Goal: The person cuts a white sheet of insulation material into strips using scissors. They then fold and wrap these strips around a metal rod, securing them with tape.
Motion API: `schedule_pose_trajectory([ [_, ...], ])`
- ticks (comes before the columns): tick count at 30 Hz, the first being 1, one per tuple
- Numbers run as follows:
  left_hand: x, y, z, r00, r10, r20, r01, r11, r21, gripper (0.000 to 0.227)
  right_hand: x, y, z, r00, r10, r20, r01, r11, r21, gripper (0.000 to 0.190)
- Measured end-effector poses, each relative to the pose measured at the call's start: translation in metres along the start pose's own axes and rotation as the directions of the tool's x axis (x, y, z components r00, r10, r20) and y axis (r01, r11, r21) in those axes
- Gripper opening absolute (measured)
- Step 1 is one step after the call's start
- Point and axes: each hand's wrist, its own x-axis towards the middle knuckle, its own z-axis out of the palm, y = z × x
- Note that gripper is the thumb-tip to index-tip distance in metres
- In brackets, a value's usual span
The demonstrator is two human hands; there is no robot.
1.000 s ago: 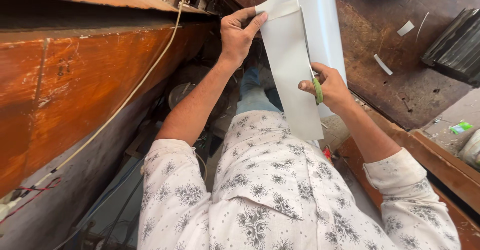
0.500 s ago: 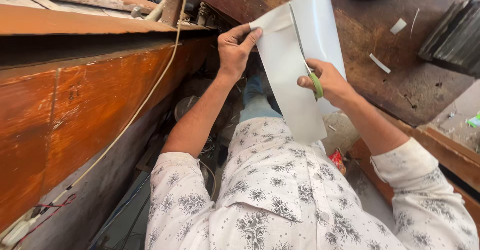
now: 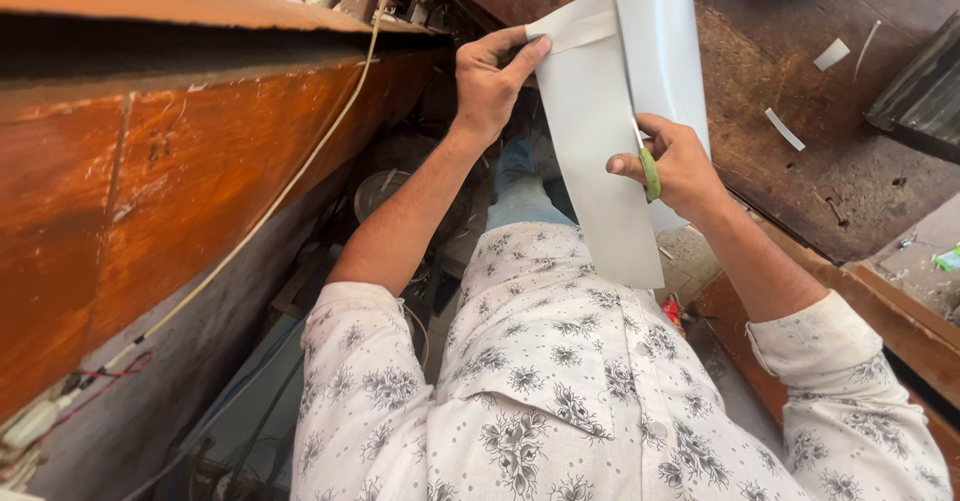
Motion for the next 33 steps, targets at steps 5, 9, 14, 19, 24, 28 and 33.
schedule_pose_trajectory([
  [5, -0.002, 0.007, 0.002, 0.999, -0.032, 0.004, 0.032, 0.999, 0.018, 0.023, 0.003, -0.008, 0.0, 0.997, -0.059, 0.056, 0.048, 0.983, 0.175, 0.098],
  [9, -0.008, 0.012, 0.011, 0.995, -0.102, -0.019, 0.103, 0.99, 0.093, 0.02, 0.012, -0.01, -0.009, 0.996, -0.057, 0.069, 0.046, 0.987, 0.151, 0.098],
  [14, -0.01, 0.016, 0.009, 0.996, -0.09, 0.001, 0.09, 0.994, -0.06, 0.018, 0.016, -0.015, -0.009, 0.984, -0.123, 0.127, 0.097, 0.976, 0.197, 0.101],
  [19, -0.01, 0.017, 0.005, 0.997, -0.076, -0.007, 0.075, 0.995, -0.066, 0.02, 0.01, -0.02, 0.0, 0.994, -0.083, 0.071, 0.072, 0.987, 0.144, 0.095],
  [24, -0.009, 0.015, 0.005, 0.994, -0.11, -0.006, 0.11, 0.993, -0.053, 0.02, 0.006, -0.021, 0.0, 0.998, -0.047, 0.042, 0.044, 0.996, 0.076, 0.091],
  [28, -0.013, 0.015, 0.003, 0.994, -0.11, -0.026, 0.109, 0.994, -0.021, 0.019, 0.01, -0.021, 0.001, 0.994, -0.083, 0.071, 0.072, 0.988, 0.138, 0.093],
  [33, -0.019, 0.019, 0.005, 0.99, -0.14, -0.009, 0.138, 0.986, -0.097, 0.019, 0.019, -0.024, -0.002, 0.984, -0.144, 0.106, 0.122, 0.975, 0.186, 0.094],
])
